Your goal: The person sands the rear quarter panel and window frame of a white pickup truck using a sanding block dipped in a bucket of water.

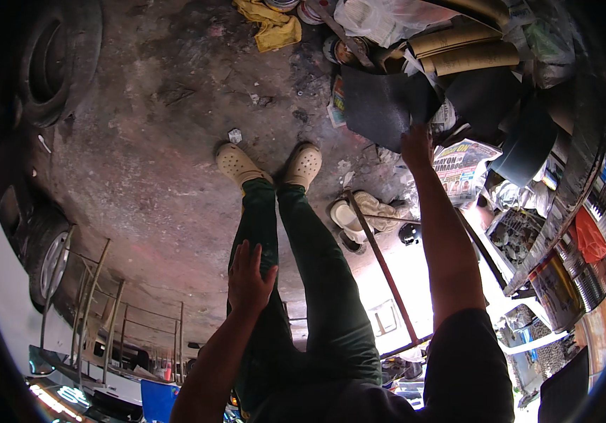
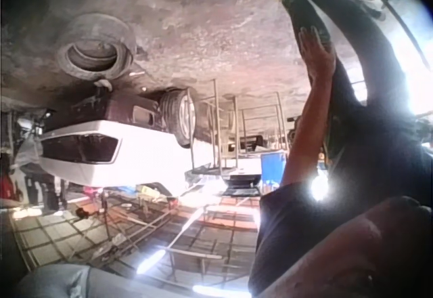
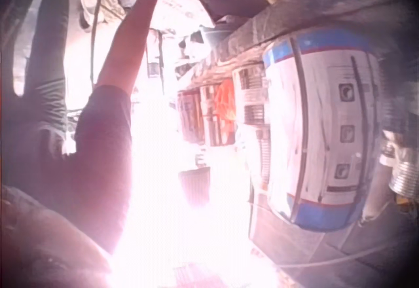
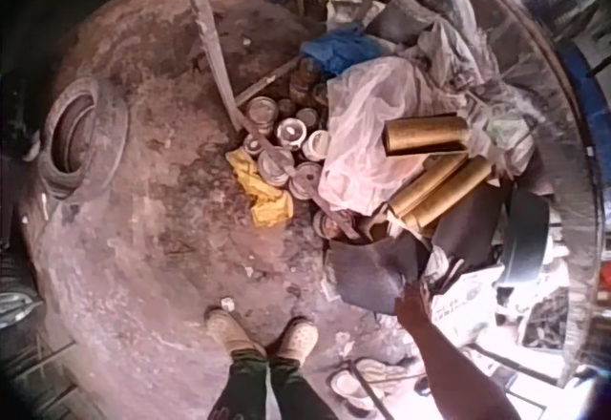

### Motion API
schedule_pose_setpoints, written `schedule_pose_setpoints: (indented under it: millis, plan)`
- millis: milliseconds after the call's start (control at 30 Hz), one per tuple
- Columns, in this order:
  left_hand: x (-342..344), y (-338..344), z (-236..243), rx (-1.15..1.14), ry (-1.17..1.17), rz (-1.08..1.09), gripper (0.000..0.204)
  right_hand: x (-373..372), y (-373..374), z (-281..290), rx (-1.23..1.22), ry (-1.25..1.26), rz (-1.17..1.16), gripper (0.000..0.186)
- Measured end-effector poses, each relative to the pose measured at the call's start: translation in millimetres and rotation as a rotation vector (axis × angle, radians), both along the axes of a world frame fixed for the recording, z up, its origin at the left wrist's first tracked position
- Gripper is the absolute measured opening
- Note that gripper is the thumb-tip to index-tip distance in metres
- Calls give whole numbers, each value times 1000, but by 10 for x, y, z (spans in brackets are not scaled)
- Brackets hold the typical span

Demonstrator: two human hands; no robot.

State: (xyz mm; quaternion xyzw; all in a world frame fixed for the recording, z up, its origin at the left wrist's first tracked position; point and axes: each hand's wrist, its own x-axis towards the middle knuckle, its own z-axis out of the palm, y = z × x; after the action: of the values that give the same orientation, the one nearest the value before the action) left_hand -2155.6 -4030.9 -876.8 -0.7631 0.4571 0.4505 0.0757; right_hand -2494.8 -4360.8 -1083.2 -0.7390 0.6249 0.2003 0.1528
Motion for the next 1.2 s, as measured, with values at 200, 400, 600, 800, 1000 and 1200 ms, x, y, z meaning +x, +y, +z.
schedule_pose_setpoints:
  millis: [200,400,600,800,1000,1200]
  plan:
    - [102,-81,29,56,29,19,65,141,-868,-58,-116,519,280,35]
    - [110,-157,-31,16,72,7,64,-781,-1627,-44,-58,530,156,36]
    - [84,-152,-5,71,43,2,64,-1069,-1449,508,-181,405,49,31]
    - [68,-191,3,48,45,30,63,-1259,-1250,1078,-373,464,-46,38]
    - [13,-266,-69,22,86,13,63,-1840,-1470,1181,-690,-46,20,39]
    - [62,-212,-1,67,37,10,63,-489,-1908,1621,-772,-158,175,42]
